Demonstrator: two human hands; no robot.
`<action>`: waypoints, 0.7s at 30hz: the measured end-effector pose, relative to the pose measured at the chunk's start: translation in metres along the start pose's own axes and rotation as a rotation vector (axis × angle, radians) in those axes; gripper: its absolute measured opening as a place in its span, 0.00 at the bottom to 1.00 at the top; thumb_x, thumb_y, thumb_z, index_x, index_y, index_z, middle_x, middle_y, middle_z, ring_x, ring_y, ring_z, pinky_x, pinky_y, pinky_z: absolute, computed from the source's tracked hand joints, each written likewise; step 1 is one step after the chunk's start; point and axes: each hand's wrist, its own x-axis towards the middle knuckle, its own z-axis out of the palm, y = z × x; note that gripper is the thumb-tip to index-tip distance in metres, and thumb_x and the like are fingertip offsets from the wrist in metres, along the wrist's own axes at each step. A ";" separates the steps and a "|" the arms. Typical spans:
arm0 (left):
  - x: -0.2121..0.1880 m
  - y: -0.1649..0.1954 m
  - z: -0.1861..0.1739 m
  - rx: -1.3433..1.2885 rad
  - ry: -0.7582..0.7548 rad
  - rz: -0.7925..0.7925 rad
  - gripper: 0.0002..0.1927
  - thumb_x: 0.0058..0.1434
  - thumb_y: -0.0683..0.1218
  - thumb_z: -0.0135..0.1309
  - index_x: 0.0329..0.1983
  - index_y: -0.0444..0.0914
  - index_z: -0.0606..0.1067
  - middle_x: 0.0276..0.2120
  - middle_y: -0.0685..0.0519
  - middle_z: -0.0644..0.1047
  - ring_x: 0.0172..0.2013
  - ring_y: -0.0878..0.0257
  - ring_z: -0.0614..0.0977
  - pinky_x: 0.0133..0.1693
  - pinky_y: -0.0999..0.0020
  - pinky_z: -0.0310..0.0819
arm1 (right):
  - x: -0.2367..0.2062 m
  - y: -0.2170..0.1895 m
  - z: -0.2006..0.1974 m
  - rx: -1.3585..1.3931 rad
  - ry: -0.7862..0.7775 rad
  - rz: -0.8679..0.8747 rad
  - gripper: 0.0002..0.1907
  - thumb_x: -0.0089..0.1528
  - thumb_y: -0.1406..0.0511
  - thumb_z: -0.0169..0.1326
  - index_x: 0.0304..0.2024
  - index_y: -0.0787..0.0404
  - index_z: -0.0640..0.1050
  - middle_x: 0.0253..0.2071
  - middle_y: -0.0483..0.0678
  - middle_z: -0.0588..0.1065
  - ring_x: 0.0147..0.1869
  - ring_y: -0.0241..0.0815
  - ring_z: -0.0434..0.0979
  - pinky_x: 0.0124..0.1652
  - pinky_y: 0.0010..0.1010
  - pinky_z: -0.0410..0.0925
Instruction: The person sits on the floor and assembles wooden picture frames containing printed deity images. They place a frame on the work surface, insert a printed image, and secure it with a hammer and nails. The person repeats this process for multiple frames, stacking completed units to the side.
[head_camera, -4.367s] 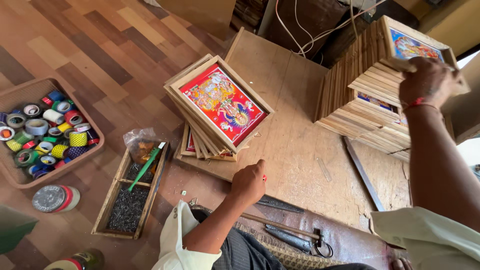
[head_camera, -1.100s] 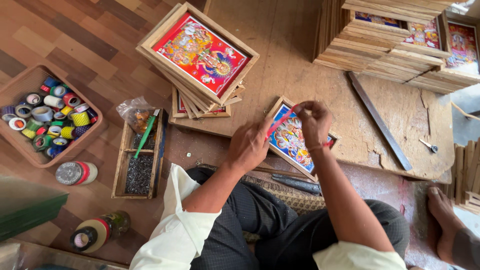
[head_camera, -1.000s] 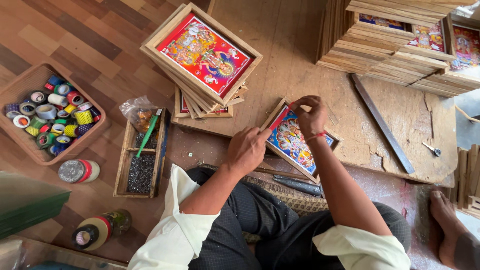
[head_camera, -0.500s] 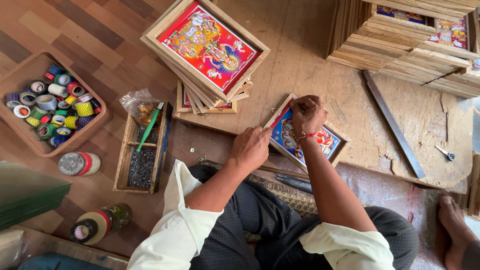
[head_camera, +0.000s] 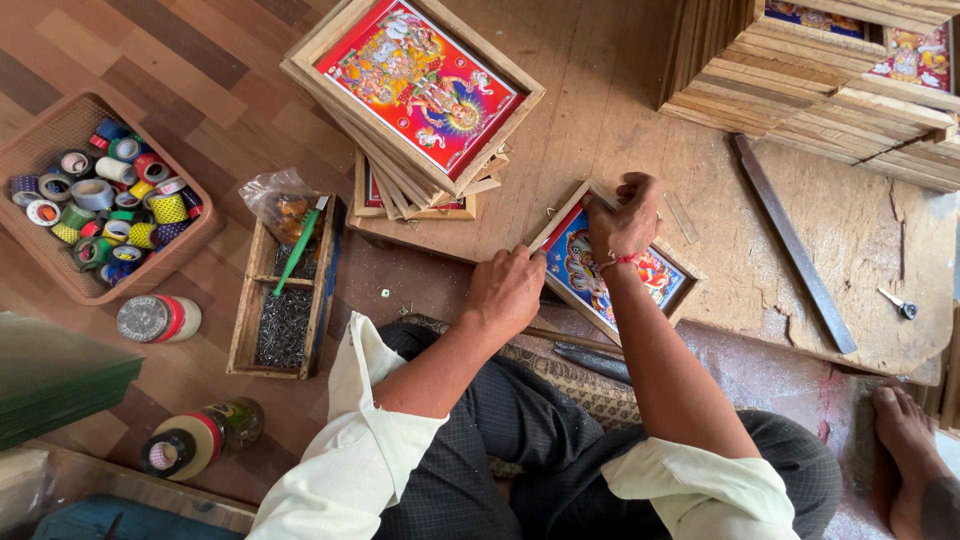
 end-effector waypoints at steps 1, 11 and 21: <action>0.000 0.000 0.001 -0.013 -0.013 -0.008 0.15 0.69 0.39 0.45 0.55 0.30 0.77 0.38 0.38 0.79 0.29 0.56 0.81 0.25 0.64 0.79 | 0.001 -0.001 0.000 -0.050 -0.028 0.034 0.30 0.46 0.59 0.69 0.49 0.57 0.74 0.41 0.45 0.77 0.46 0.44 0.77 0.54 0.40 0.61; 0.004 0.008 -0.008 0.161 -0.100 -0.017 0.10 0.62 0.35 0.52 0.45 0.26 0.78 0.39 0.36 0.79 0.30 0.54 0.81 0.23 0.67 0.80 | 0.003 -0.009 -0.007 -0.127 -0.081 0.017 0.23 0.48 0.59 0.70 0.45 0.54 0.79 0.41 0.44 0.78 0.47 0.45 0.78 0.54 0.41 0.59; 0.008 0.016 -0.014 0.174 -0.212 -0.077 0.05 0.57 0.32 0.55 0.32 0.30 0.81 0.48 0.32 0.78 0.23 0.60 0.81 0.19 0.70 0.77 | 0.013 -0.026 -0.003 -0.189 -0.117 0.216 0.18 0.48 0.57 0.65 0.40 0.53 0.81 0.41 0.46 0.82 0.46 0.45 0.81 0.55 0.39 0.64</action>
